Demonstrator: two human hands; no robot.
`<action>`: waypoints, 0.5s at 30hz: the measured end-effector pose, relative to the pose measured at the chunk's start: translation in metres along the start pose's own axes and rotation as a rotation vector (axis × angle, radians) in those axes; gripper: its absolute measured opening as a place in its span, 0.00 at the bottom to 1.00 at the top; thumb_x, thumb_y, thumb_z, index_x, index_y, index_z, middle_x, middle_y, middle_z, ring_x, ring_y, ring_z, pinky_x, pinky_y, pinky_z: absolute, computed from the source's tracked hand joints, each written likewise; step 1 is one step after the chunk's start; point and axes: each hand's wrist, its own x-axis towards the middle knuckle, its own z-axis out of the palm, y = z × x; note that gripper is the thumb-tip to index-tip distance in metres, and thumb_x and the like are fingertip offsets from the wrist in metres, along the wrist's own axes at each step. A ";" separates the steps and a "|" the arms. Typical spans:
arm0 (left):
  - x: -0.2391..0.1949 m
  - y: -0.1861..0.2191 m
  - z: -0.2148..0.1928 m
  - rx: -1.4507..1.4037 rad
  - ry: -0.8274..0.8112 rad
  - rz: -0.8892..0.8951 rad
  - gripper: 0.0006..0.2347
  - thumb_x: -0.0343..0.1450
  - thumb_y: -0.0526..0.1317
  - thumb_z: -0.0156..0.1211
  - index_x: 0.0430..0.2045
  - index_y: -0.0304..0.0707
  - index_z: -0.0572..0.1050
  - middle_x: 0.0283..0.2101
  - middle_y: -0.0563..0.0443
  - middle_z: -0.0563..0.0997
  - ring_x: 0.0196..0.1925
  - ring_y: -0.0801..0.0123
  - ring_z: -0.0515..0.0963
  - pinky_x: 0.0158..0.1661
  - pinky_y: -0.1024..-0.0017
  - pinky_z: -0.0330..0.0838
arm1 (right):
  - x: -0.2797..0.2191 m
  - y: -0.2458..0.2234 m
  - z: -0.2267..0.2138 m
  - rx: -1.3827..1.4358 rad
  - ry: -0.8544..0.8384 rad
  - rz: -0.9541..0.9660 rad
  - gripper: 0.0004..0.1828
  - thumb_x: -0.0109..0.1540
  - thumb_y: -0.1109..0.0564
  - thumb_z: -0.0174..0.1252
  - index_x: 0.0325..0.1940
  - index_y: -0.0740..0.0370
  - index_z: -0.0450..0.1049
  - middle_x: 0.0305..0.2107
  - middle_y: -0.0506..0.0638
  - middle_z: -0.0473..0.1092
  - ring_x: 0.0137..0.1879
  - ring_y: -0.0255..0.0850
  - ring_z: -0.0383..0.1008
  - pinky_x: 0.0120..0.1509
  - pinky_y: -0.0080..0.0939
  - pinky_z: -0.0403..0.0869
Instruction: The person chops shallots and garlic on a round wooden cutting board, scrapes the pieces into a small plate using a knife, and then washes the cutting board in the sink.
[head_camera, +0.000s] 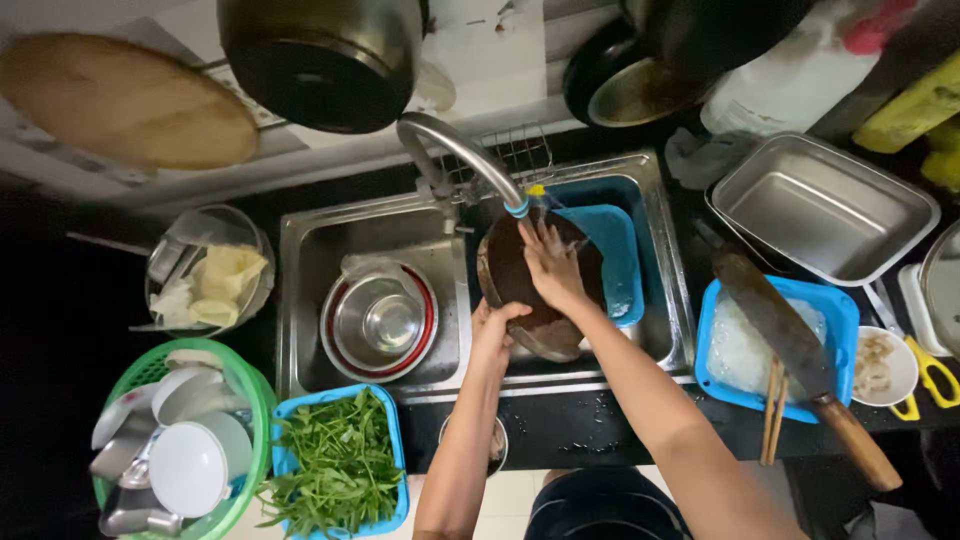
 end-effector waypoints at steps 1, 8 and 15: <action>-0.004 0.002 0.001 -0.063 0.011 -0.007 0.19 0.55 0.25 0.65 0.39 0.38 0.77 0.32 0.54 0.85 0.28 0.73 0.83 0.21 0.79 0.68 | 0.005 0.008 0.002 -0.018 -0.023 0.020 0.34 0.71 0.39 0.30 0.82 0.40 0.45 0.77 0.59 0.43 0.81 0.60 0.41 0.79 0.70 0.43; 0.007 0.000 -0.012 0.006 0.059 0.063 0.18 0.54 0.28 0.68 0.38 0.37 0.79 0.34 0.51 0.84 0.27 0.75 0.79 0.18 0.80 0.57 | -0.055 0.091 0.033 -0.021 -0.031 0.334 0.36 0.71 0.40 0.27 0.82 0.54 0.38 0.77 0.61 0.38 0.82 0.59 0.36 0.77 0.75 0.39; 0.025 -0.013 -0.012 -0.038 0.044 -0.008 0.17 0.54 0.28 0.67 0.37 0.37 0.77 0.32 0.54 0.83 0.26 0.75 0.79 0.18 0.80 0.58 | -0.069 0.050 0.038 0.027 -0.083 0.016 0.35 0.75 0.38 0.28 0.81 0.58 0.36 0.79 0.62 0.33 0.84 0.56 0.29 0.80 0.76 0.37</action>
